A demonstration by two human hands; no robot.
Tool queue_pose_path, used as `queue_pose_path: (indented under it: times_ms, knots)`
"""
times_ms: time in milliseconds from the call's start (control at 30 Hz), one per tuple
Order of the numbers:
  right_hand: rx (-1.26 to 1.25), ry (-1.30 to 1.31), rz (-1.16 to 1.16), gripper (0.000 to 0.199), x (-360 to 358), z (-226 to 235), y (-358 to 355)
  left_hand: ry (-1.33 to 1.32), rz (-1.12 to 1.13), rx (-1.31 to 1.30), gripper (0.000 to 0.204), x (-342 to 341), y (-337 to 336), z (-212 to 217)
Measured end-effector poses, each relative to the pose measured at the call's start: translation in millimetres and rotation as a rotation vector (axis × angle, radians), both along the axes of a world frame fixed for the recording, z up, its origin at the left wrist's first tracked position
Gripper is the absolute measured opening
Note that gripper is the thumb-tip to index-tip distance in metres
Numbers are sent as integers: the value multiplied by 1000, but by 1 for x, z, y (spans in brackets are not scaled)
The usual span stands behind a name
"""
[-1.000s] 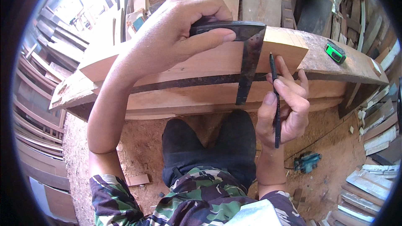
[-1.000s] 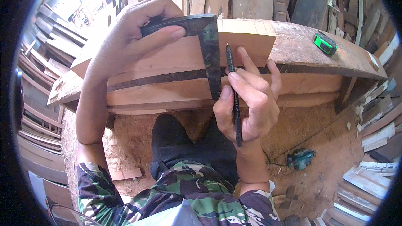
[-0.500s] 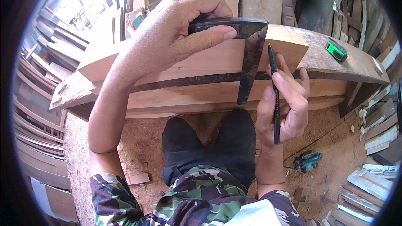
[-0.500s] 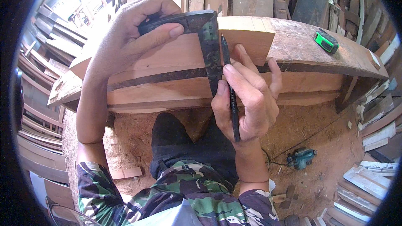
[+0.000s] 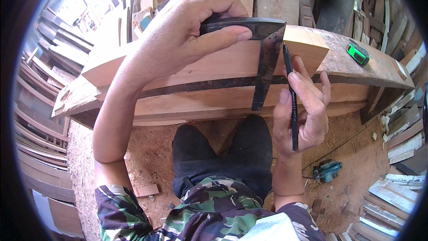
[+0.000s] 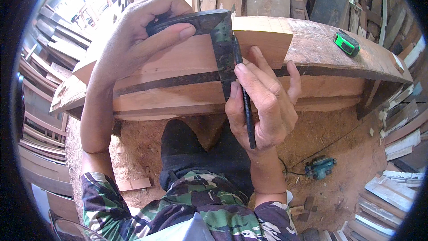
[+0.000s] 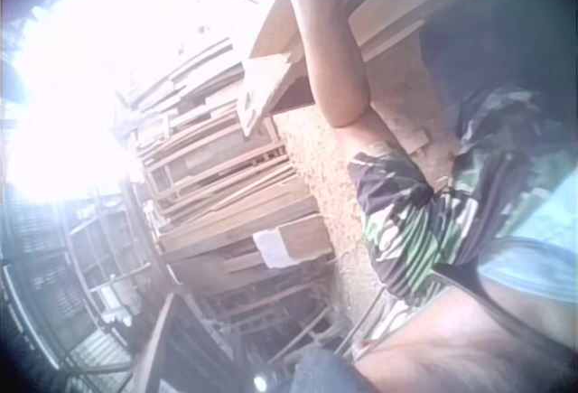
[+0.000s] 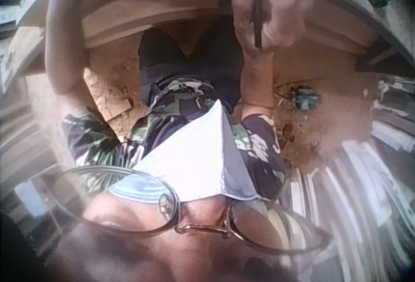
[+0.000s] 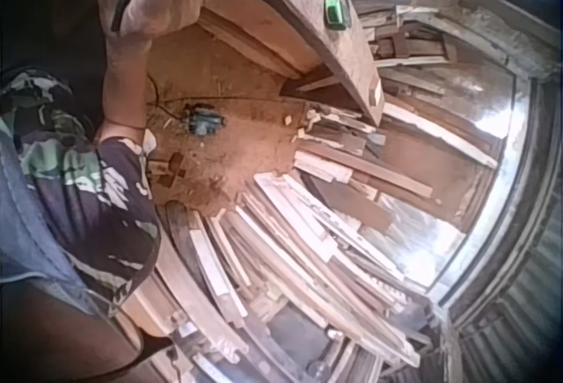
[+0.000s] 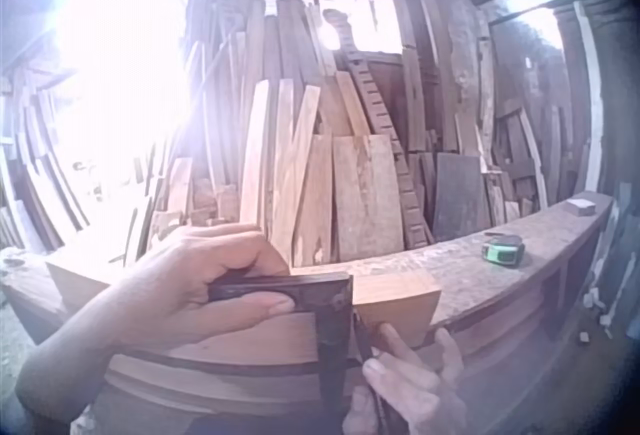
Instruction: The person marks lines on wooden boards using a pencil and a square ruler while working at a wooden workbench.
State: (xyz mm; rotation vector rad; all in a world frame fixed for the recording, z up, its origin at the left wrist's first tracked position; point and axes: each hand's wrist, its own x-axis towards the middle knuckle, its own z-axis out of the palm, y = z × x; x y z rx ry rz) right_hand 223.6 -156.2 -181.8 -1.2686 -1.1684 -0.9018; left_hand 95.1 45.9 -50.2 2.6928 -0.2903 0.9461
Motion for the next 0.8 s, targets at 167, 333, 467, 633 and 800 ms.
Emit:
queue_pose_path:
  times_ms: [167,333,467,633,800]
  knots:
    - [4,-7,-11,31,1,1,0,9,18,8,24,0,-1,1]
    - [0,-14,-40,29,-1,0,0,-7,14,33,25,2,0,-1]
    - [-21,-33,-28,29,-1,-6,-6,29,21,36,25,-1,-1,4]
    - [-56,-6,12,26,1,-4,-15,24,60,41,25,-3,-5,2]
    - [126,162,72,29,17,-12,-21,71,73,16,27,5,-14,9]
